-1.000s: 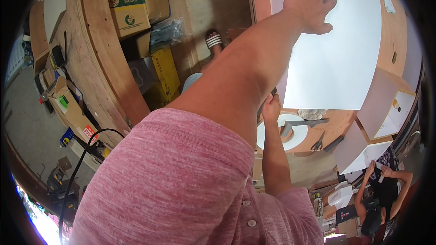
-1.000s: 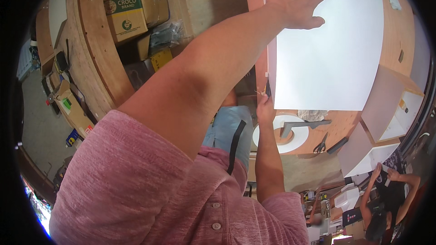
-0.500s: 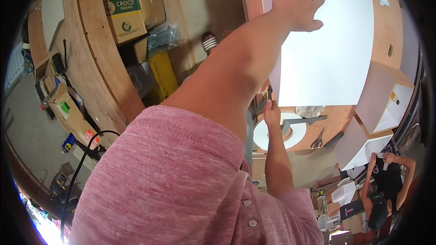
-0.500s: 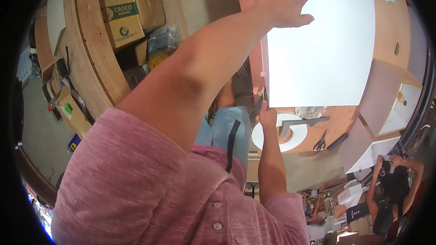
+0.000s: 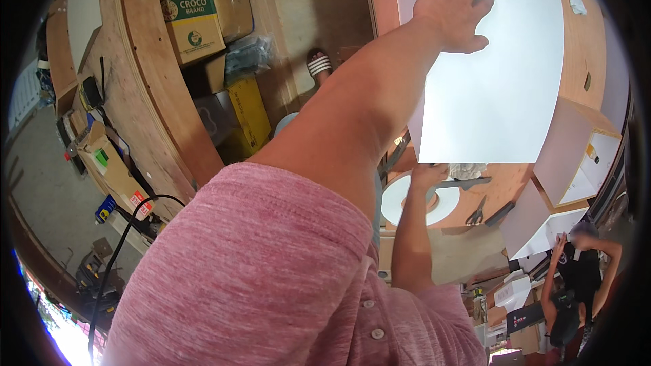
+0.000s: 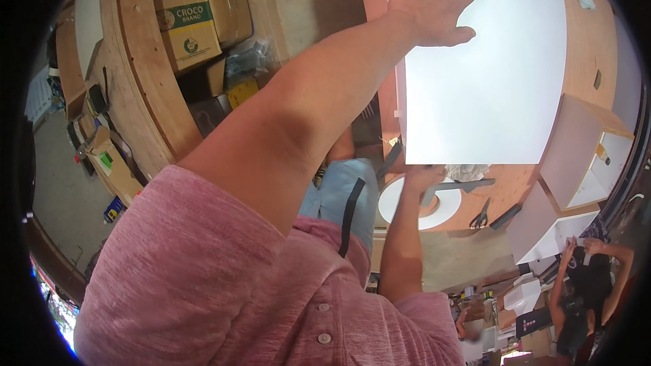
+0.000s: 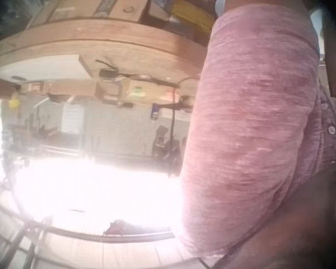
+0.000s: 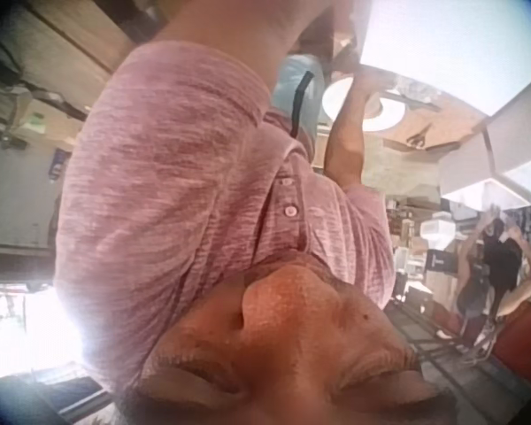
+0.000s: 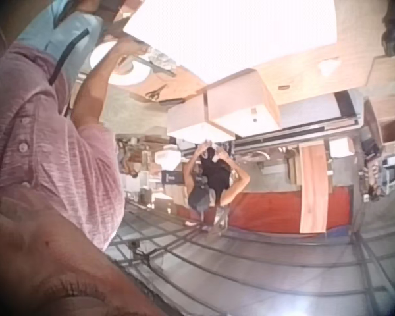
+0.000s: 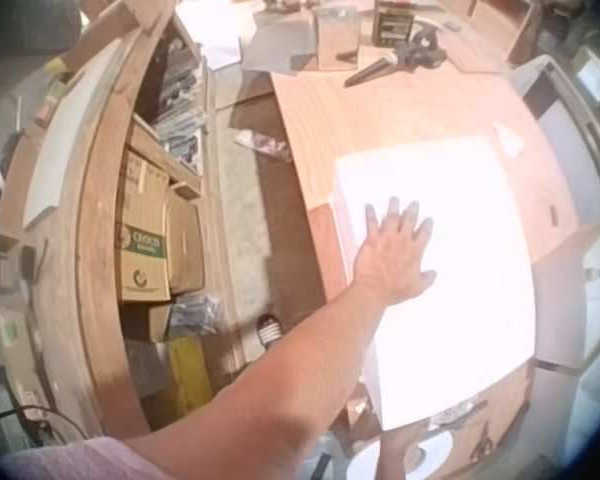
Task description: The person assembles a white drawer unit by positioning panels, using a utility knife to trim edges, and applying adhesive tape to the corners. The person handles the drawer components and tools on a wooden workbench.
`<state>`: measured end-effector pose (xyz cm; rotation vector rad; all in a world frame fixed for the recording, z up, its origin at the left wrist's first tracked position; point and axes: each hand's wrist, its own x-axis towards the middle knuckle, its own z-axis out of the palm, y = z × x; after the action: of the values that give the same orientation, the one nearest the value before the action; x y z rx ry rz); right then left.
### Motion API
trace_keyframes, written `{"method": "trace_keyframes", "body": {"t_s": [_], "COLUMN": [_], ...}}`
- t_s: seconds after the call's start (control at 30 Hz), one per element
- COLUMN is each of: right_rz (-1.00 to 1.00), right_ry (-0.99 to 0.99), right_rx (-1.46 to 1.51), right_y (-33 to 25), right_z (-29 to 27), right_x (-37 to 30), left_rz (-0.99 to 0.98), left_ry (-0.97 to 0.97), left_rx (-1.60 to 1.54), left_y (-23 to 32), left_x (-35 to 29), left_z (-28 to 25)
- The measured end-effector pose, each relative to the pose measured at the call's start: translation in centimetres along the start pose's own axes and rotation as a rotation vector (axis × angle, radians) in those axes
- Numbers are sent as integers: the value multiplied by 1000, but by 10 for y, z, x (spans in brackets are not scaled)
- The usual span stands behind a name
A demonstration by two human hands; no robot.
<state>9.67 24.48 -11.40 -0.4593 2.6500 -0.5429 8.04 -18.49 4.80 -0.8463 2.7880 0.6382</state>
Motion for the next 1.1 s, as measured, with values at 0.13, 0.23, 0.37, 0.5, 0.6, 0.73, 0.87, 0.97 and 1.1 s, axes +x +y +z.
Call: {"method": "trace_keyframes", "body": {"t_s": [0.13, 0.23, 0.37, 0.5, 0.6, 0.73, 0.87, 0.97, 1.1], "right_rz": [520, 901, 1038, 1090, 1107, 1173, 1215, 1233, 1243], "right_ry": [-362, -391, -353, -311, -287, -224, -173, -144, -99], "right_rx": [658, 1156, 1311, 1379, 1397, 1383, 1346, 1311, 1263], "right_y": [-18, -81, -75, -87, -98, -98, -102, -104, -107], "right_z": [50, 76, 115, 118, 113, 125, 132, 132, 135], "right_x": [-28, -14, 1, 2, 2, 8, 11, 11, 13], "left_rz": [21, 20, 17, 16, 22, 20, 21, 20, 13], "left_ry": [24, -10, -36, -55, -28, -31, -25, -22, -45], "left_rx": [32, 15, 24, 22, 11, 0, -5, 6, 9], "left_y": [1, 3, 5, 4, 2, 5, 5, 4, 5], "left_x": [2, 2, 0, 0, 1, 1, 1, 1, 1], "left_z": [0, -3, -9, -12, -6, -11, -9, -7, -10]}}
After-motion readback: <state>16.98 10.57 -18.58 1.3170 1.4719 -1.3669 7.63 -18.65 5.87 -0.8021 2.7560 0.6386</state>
